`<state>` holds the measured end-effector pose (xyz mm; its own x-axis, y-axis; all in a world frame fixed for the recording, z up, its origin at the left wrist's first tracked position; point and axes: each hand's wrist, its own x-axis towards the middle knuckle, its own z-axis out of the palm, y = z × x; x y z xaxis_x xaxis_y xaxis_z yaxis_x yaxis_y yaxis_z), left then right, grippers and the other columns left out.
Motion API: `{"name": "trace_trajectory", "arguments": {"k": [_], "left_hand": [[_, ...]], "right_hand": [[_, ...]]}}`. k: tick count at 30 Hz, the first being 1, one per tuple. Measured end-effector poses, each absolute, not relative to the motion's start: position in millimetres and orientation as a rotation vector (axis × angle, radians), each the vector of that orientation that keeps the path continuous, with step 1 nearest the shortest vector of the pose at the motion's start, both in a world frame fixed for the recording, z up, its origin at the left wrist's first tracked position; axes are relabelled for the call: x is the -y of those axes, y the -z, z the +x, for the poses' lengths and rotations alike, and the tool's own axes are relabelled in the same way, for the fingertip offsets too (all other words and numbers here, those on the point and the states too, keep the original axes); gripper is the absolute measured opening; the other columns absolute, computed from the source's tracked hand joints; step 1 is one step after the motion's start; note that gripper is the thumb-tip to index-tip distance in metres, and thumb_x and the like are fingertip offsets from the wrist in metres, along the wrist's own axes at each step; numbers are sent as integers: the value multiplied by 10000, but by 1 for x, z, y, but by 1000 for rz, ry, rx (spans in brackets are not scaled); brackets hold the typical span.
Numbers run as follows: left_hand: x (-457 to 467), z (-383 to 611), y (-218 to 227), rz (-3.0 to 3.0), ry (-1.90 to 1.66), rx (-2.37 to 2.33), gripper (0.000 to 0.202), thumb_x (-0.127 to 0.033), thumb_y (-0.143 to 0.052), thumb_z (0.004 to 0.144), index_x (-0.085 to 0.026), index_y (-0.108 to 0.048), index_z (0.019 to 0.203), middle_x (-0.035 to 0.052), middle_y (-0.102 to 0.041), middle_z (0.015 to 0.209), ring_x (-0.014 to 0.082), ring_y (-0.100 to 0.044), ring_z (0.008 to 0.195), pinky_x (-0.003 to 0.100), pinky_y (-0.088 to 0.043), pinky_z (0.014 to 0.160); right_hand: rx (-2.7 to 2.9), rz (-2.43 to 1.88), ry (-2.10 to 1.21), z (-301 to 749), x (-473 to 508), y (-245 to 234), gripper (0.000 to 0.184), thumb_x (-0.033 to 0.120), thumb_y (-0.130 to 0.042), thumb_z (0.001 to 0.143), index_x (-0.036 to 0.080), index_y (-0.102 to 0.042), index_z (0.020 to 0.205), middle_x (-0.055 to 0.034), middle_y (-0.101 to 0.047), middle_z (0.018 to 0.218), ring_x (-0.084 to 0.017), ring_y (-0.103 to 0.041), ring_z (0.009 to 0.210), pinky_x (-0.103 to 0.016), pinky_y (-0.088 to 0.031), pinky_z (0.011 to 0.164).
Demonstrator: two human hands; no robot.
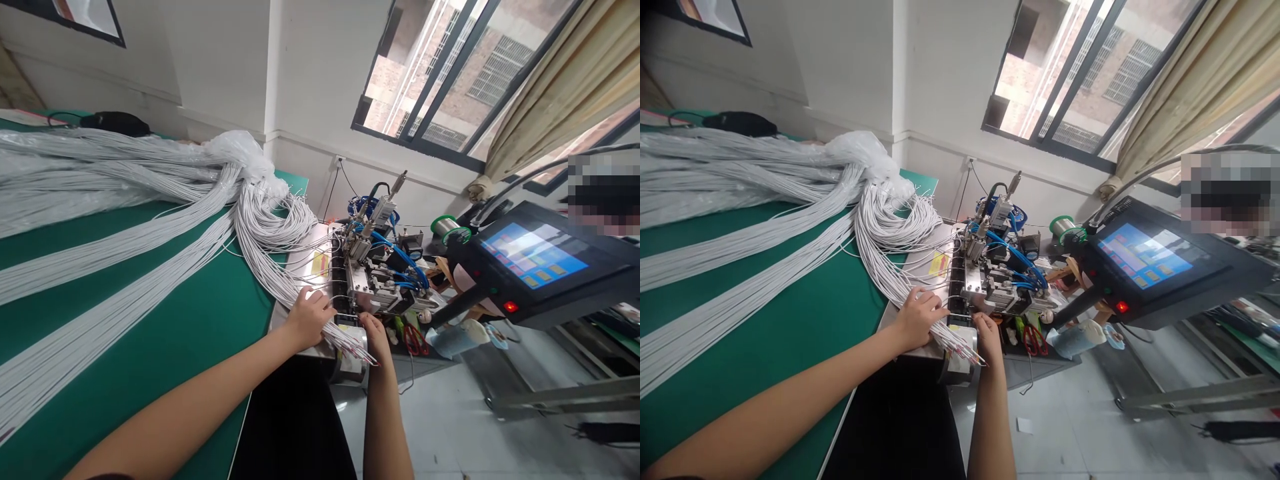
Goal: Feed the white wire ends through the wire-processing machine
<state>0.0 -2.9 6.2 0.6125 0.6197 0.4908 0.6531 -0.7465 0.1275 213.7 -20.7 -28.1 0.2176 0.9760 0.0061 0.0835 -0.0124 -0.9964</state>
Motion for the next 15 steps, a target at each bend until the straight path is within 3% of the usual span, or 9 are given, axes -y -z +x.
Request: {"name": "trace_trajectory", "arguments": {"k": [7, 15], "left_hand": [[3, -1, -6, -2769, 827, 1082, 415, -135, -607, 603, -214, -652, 1008, 78, -603, 1075, 260, -494, 1065, 477, -250, 974], [3, -1, -7, -2795, 788, 1092, 403, -148, -614, 624, -202, -646, 1022, 79, -613, 1154, 258, -500, 1110, 476, -232, 1009]], "right_hand": [[1063, -1388, -944, 225, 38, 31, 391, 532, -691, 682, 181, -549, 587, 37, -442, 516, -108, -352, 491, -229, -260, 469], [1337, -1451, -815, 232, 76, -5, 331, 479, -628, 807, 162, -646, 714, -24, -581, 648, -142, -488, 584, -240, -359, 521]]}}
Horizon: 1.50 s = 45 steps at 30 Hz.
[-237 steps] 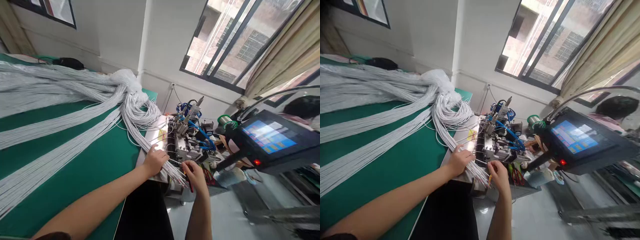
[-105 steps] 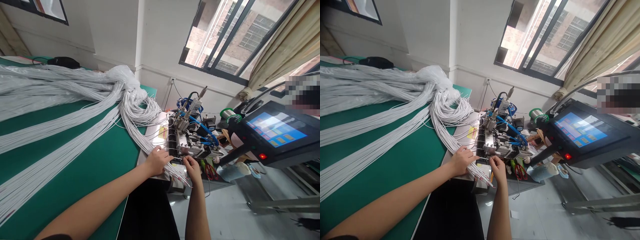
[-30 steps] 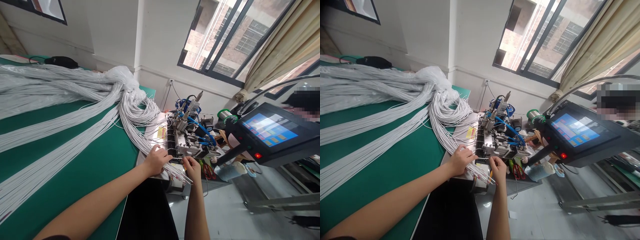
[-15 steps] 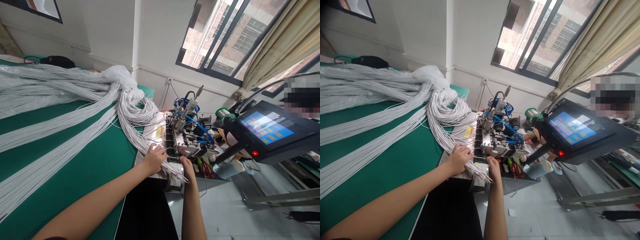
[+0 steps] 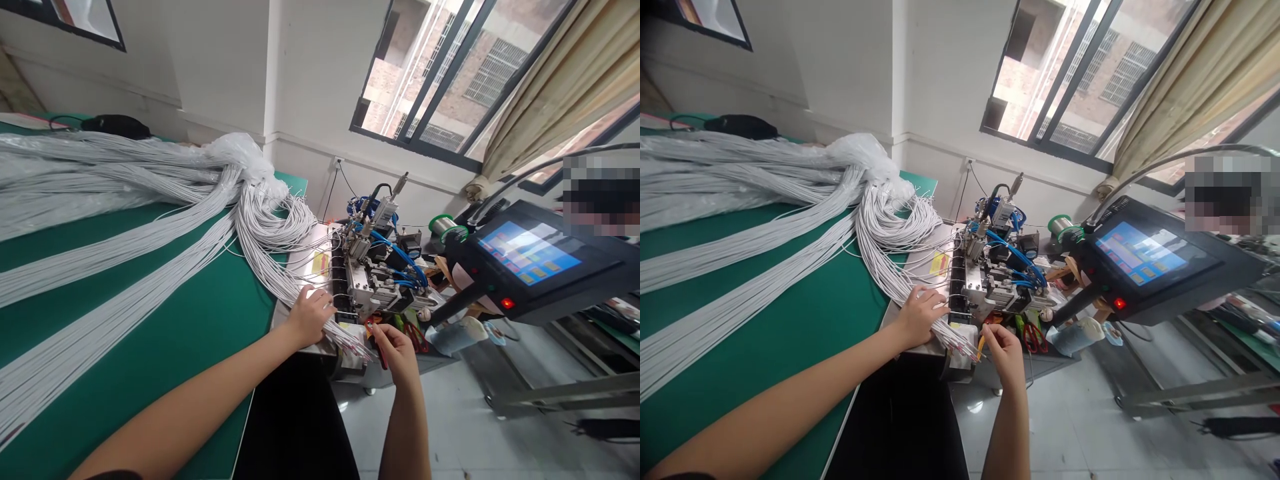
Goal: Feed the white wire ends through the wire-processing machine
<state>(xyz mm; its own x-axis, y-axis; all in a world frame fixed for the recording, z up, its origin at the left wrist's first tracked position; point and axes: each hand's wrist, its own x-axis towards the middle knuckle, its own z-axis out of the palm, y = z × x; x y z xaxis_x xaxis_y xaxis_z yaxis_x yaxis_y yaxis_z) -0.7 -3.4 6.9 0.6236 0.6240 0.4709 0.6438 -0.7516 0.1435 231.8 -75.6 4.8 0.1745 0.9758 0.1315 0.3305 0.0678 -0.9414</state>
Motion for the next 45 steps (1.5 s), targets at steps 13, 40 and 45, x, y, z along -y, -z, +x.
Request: {"name": "trace_trajectory", "arguments": {"k": [13, 40, 45], "left_hand": [[2, 2, -4, -2777, 675, 1203, 505, -222, -618, 650, -174, -595, 1153, 95, -443, 1427, 280, -390, 1281, 492, -147, 1086], [-3, -2, -1, -2800, 841, 837, 300, -99, -492, 783, -207, -594, 1043, 22, -635, 795, 185, -563, 785, 365, -329, 819], [-3, -2, 1, -2828, 809, 812, 392, -93, -491, 774, -191, -556, 1148, 25, -646, 786, 185, -582, 766, 343, -347, 752]], "right_hand": [[1777, -1529, -603, 220, 87, -26, 251, 408, -581, 866, 179, -677, 829, -49, -631, 783, -167, -529, 658, -261, -376, 562], [1961, -1451, -796, 216, 70, -38, 205, 370, -530, 894, 184, -576, 823, -6, -538, 723, -138, -476, 641, -234, -358, 555], [1983, -1432, -869, 214, 67, -40, 166, 329, -523, 895, 186, -553, 816, 11, -522, 699, -125, -465, 611, -224, -352, 537]]}}
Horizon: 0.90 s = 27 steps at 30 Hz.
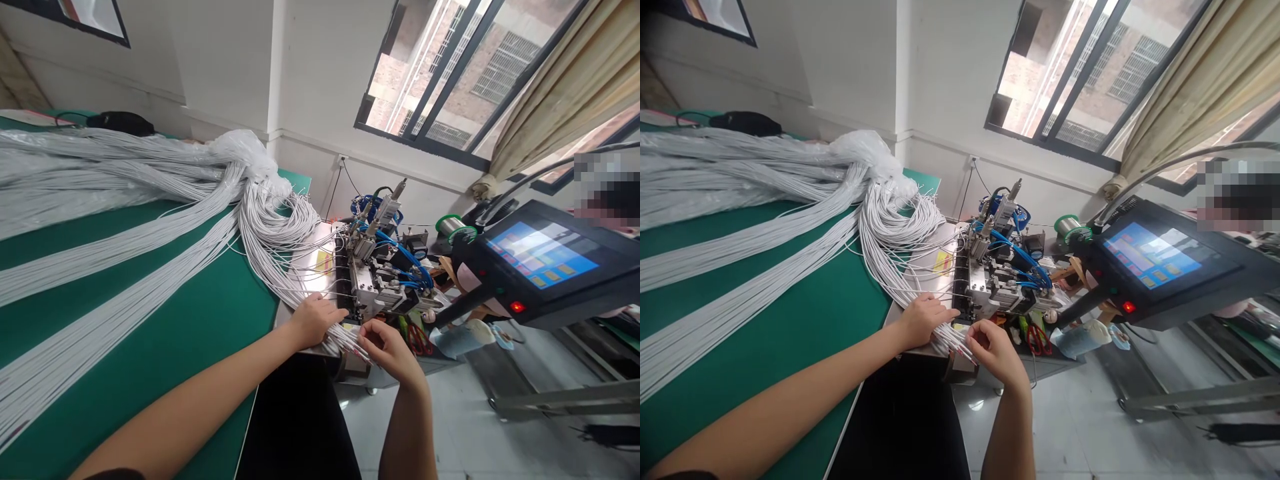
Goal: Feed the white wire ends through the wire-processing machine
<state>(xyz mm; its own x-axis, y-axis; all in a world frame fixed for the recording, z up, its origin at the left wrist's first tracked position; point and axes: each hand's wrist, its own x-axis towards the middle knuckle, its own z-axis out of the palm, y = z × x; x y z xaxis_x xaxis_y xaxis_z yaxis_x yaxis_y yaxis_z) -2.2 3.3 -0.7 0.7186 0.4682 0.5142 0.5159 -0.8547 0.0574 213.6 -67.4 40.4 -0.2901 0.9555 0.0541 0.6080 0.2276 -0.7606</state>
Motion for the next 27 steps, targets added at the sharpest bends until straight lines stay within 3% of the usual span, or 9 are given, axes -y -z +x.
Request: {"name": "trace_trajectory", "arguments": {"k": [9, 14, 17, 21, 23, 27], "left_hand": [[-1, -2, -3, -2785, 873, 880, 358, -139, -486, 836, -200, -530, 1187, 33, -653, 923, 174, -610, 884, 343, -355, 821], [0, -4, -6, -2796, 875, 863, 485, -111, -516, 741, -182, -508, 1221, 59, -658, 1018, 188, -604, 940, 344, -353, 838], [2, -4, -6, -2716, 985, 923, 502, -120, -518, 722, -183, -514, 1220, 75, -648, 1093, 205, -591, 980, 392, -312, 924], [3, -2, -3, -2605, 1062, 1050, 289, -95, -443, 797, -200, -610, 1008, 37, -670, 896, 178, -592, 841, 424, -267, 962], [1, -1, -1, -2620, 1038, 1003, 265, -79, -393, 842, -198, -622, 903, 19, -647, 790, 156, -576, 771, 405, -276, 951], [-3, -2, -1, -2683, 982, 818, 262, -107, -370, 892, -187, -618, 869, 19, -627, 773, 146, -554, 751, 362, -308, 913]], "right_hand": [[2080, -1448, -692, 214, 66, -51, 229, 381, -532, 892, 198, -669, 884, -54, -624, 818, -181, -554, 721, -276, -423, 635], [1933, -1452, -545, 213, 65, -45, 269, 392, -541, 884, 185, -679, 782, -61, -635, 752, -185, -558, 672, -280, -415, 595], [1753, -1474, -426, 212, 59, -35, 259, 389, -549, 881, 182, -667, 781, -57, -638, 744, -184, -564, 667, -281, -421, 606], [1589, -1468, -341, 211, 49, -23, 246, 396, -559, 872, 179, -654, 806, -55, -652, 775, -193, -583, 726, -287, -442, 671], [1572, -1453, -370, 211, 45, -20, 256, 411, -565, 863, 176, -644, 800, -46, -641, 753, -184, -572, 701, -280, -440, 654], [1572, -1400, -513, 212, 39, -19, 273, 431, -565, 859, 171, -622, 798, -24, -602, 702, -162, -537, 651, -264, -424, 616]]}}
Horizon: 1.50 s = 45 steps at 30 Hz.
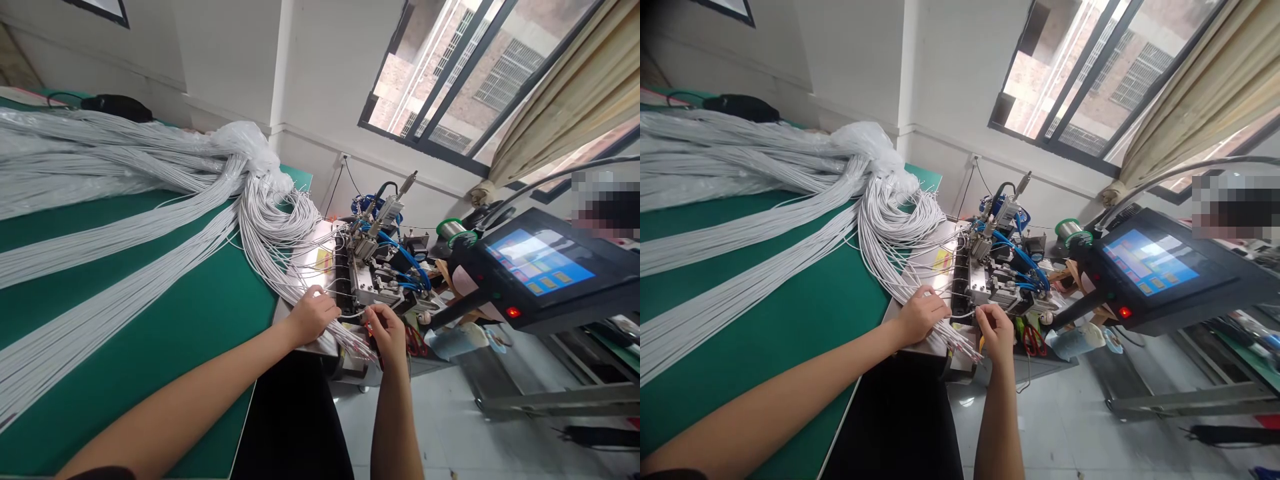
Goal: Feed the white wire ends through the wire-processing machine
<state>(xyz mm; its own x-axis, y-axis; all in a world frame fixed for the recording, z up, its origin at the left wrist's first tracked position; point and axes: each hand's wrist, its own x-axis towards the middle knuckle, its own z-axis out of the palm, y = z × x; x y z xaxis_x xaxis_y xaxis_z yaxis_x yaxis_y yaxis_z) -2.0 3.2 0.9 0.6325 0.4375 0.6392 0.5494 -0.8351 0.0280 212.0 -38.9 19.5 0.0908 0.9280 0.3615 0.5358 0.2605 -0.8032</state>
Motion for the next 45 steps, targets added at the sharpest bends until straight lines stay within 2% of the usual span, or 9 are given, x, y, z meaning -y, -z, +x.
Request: {"name": "trace_trajectory", "arguments": {"k": [3, 9, 19, 23, 28, 34, 40, 45], "left_hand": [[-5, -2, 0, -2692, 960, 788, 246, -109, -383, 890, -185, -615, 862, 16, -616, 761, 146, -542, 740, 354, -315, 896], [-7, 1, 4, -2702, 921, 816, 215, -102, -408, 860, -185, -606, 857, 17, -601, 745, 156, -536, 735, 378, -289, 918], [-9, 2, 4, -2732, 893, 818, 183, -89, -443, 817, -186, -595, 850, 13, -596, 740, 160, -536, 730, 376, -281, 918], [-9, 2, 4, -2758, 843, 824, 182, -90, -460, 805, -186, -595, 882, 22, -604, 764, 166, -546, 753, 383, -283, 920], [-6, 1, 2, -2762, 832, 882, 256, -81, -480, 775, -197, -585, 978, 22, -616, 798, 175, -565, 786, 401, -270, 941], [-5, 1, 1, -2786, 846, 894, 397, -74, -492, 759, -235, -557, 1116, 23, -634, 881, 178, -580, 830, 417, -259, 943], [-6, 3, 3, -2845, 808, 899, 392, -75, -531, 751, -231, -588, 1106, 48, -631, 1030, 197, -569, 935, 425, -256, 937], [-6, 2, 1, -2840, 786, 908, 386, -87, -542, 768, -224, -594, 1125, 55, -629, 1036, 198, -565, 935, 410, -282, 912]], "right_hand": [[1551, -1343, -619, 211, 36, -18, 269, 425, -574, 851, 170, -614, 775, -9, -565, 669, -147, -505, 633, -254, -408, 605], [1392, -1329, -847, 202, 32, -9, 331, 490, -582, 818, 172, -576, 724, 19, -453, 589, -105, -355, 495, -230, -293, 455], [1374, -1272, -866, 202, 29, -7, 336, 491, -609, 807, 168, -596, 714, 20, -467, 607, -93, -335, 488, -228, -270, 450], [1429, -1311, -803, 201, 30, -7, 328, 482, -595, 820, 169, -595, 723, -1, -513, 648, -113, -409, 526, -233, -320, 472], [1546, -1397, -518, 211, 34, -11, 292, 433, -548, 864, 170, -626, 765, -19, -569, 680, -155, -506, 627, -256, -397, 583], [1724, -1553, -267, 225, 34, -1, 276, 368, -534, 865, 175, -614, 685, -4, -538, 635, -144, -466, 593, -249, -348, 564], [1657, -1571, -485, 228, 31, 8, 280, 377, -526, 850, 174, -550, 658, 21, -462, 583, -130, -411, 559, -235, -311, 529], [1574, -1504, -622, 226, 30, 11, 288, 397, -526, 839, 174, -523, 657, 29, -429, 589, -124, -391, 566, -234, -302, 535]]}}
